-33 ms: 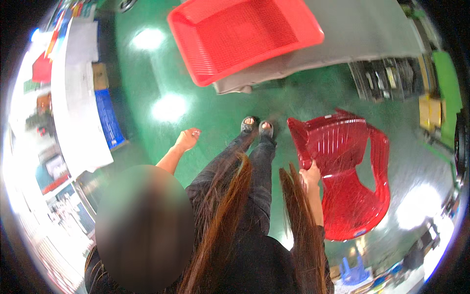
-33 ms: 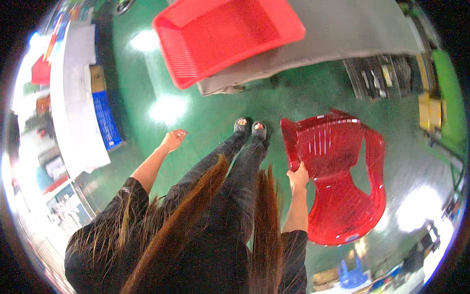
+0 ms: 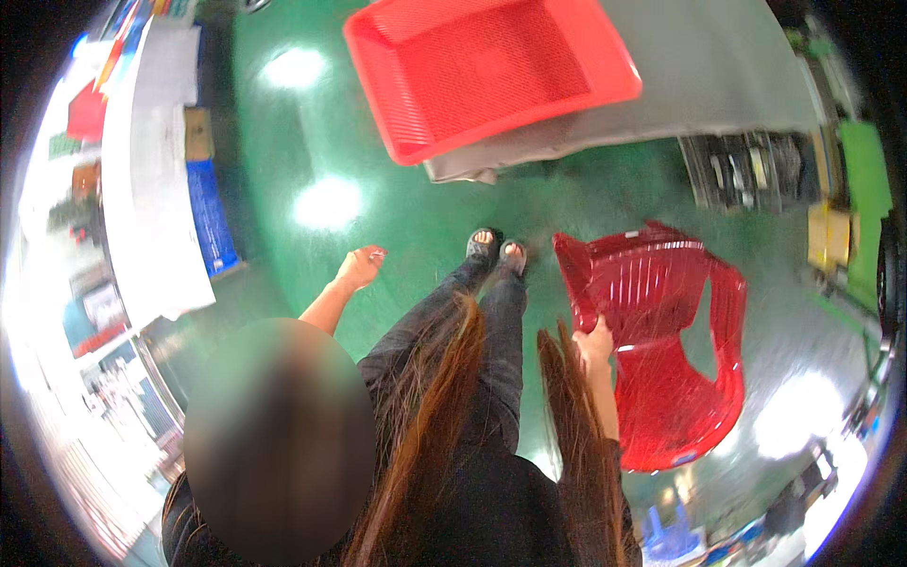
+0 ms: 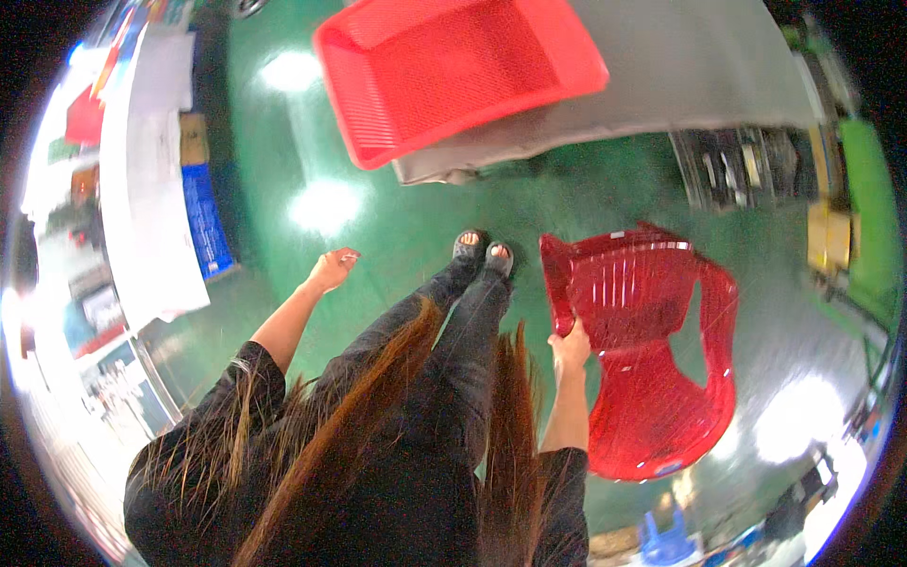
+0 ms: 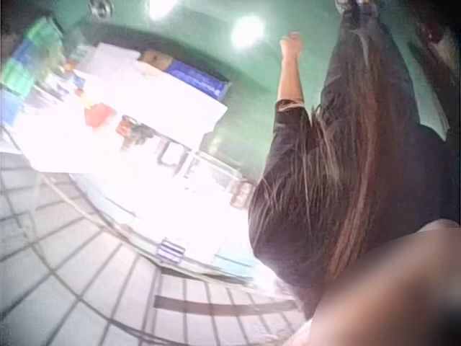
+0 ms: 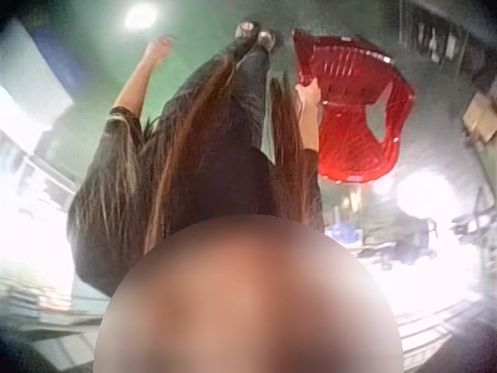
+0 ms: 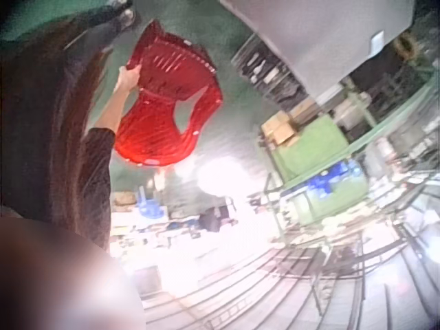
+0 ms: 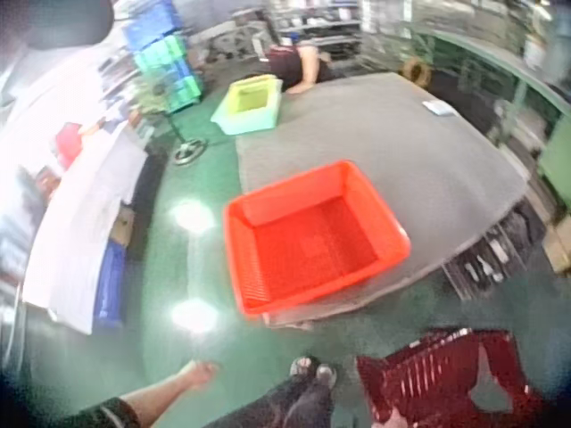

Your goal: The person assembles small black plastic caps with metal hooks by hand at a table, placing the finished units into a red basket. The person also moves around the workspace, retrieves a yellow basket, and walks to another table where more parts are present.

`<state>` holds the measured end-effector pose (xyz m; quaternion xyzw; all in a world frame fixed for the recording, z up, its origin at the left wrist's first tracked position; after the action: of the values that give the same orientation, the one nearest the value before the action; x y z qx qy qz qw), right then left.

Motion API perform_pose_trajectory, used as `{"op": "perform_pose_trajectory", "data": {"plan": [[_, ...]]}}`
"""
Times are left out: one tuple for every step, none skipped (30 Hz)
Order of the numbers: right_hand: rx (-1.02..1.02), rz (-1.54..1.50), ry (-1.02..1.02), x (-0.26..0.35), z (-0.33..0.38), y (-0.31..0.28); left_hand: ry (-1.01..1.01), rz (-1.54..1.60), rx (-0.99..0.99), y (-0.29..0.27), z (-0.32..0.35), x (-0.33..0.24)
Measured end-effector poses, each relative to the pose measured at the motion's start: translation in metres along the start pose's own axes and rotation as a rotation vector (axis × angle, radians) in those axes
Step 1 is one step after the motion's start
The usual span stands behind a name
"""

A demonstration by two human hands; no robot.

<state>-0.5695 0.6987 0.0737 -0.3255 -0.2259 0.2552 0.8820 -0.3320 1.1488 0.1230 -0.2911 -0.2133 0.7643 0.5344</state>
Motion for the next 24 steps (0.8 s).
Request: {"op": "perform_pose_trajectory", "data": {"plan": [[0.015, 0.028, 0.009, 0.005, 0.003, -0.002, 0.011, 0.050, -0.033, 0.000, 0.006, 0.003], [0.029, 0.058, 0.023, 0.002, 0.004, -0.001, 0.023, 0.098, -0.064, 0.001, 0.013, 0.007], [0.080, -0.003, 0.054, -0.005, -0.001, -0.001, 0.039, 0.140, -0.100, -0.001, 0.019, 0.009], [0.149, -0.067, 0.070, -0.007, -0.003, 0.009, 0.002, 0.183, -0.127, -0.004, 0.037, 0.027], [0.172, -0.070, 0.034, -0.008, 0.000, 0.012, -0.031, 0.230, -0.148, 0.002, 0.053, 0.046], [0.189, -0.070, 0.000, -0.009, 0.001, 0.014, -0.049, 0.281, -0.167, 0.008, 0.066, 0.056], [0.155, -0.002, -0.079, -0.008, 0.006, 0.008, -0.110, 0.253, -0.133, 0.013, 0.080, 0.059], [0.119, 0.061, -0.156, -0.001, 0.005, 0.004, -0.123, 0.295, -0.134, 0.020, 0.085, 0.070], [0.159, 0.109, -0.132, 0.013, 0.009, -0.008, -0.124, 0.333, -0.120, 0.032, 0.081, 0.083], [0.096, 0.145, -0.126, 0.031, 0.013, -0.012, -0.131, 0.376, -0.116, 0.043, 0.080, 0.104], [0.030, 0.173, -0.117, 0.052, 0.017, -0.013, -0.151, 0.345, -0.092, 0.053, 0.076, 0.126], [-0.023, 0.205, -0.120, 0.075, 0.020, -0.015, -0.189, 0.316, -0.070, 0.066, 0.077, 0.150], [-0.046, 0.202, -0.111, 0.096, 0.022, -0.020, -0.202, 0.288, -0.040, 0.072, 0.070, 0.166], [-0.064, 0.191, -0.109, 0.116, 0.023, -0.019, -0.207, 0.314, -0.027, 0.075, 0.066, 0.180], [-0.081, 0.175, -0.105, 0.138, 0.026, -0.018, -0.210, 0.335, -0.015, 0.075, 0.060, 0.195], [-0.105, 0.156, -0.094, 0.157, 0.029, -0.013, -0.203, 0.352, 0.002, 0.068, 0.051, 0.207], [-0.132, 0.109, -0.190, 0.172, 0.032, -0.013, -0.220, 0.399, 0.004, 0.059, 0.039, 0.219], [-0.250, 0.065, -0.373, 0.169, 0.027, 0.002, -0.231, 0.447, 0.019, 0.048, 0.029, 0.230], [-0.243, 0.044, -0.395, 0.189, 0.036, 0.012, -0.274, 0.471, 0.061, 0.028, 0.023, 0.242], [-0.234, 0.024, -0.416, 0.210, 0.041, 0.024, -0.262, 0.527, 0.010, 0.005, 0.009, 0.264], [-0.153, -0.086, -0.289, 0.264, 0.076, 0.026, -0.262, 0.589, -0.026, -0.008, 0.000, 0.286], [-0.001, -0.062, -0.267, 0.268, 0.069, 0.047, -0.250, 0.643, -0.074, -0.031, -0.014, 0.307], [0.169, -0.058, -0.381, 0.268, 0.066, 0.066, -0.240, 0.714, -0.136, -0.050, -0.022, 0.325], [0.322, -0.067, -0.320, 0.338, 0.103, 0.066, -0.242, 0.775, -0.207, -0.069, -0.031, 0.347]]}}
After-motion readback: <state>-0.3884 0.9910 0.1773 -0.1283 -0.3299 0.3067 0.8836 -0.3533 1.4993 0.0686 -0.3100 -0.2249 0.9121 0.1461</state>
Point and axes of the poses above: each hand's wrist, its own z-axis away from the middle knuckle, its own y-axis out of the palm, x = y × z, the point moved 1 cm from there along -z, towards the middle knuckle, and after that the axes turned 6 degrees about -y, right-handed, at the moved point
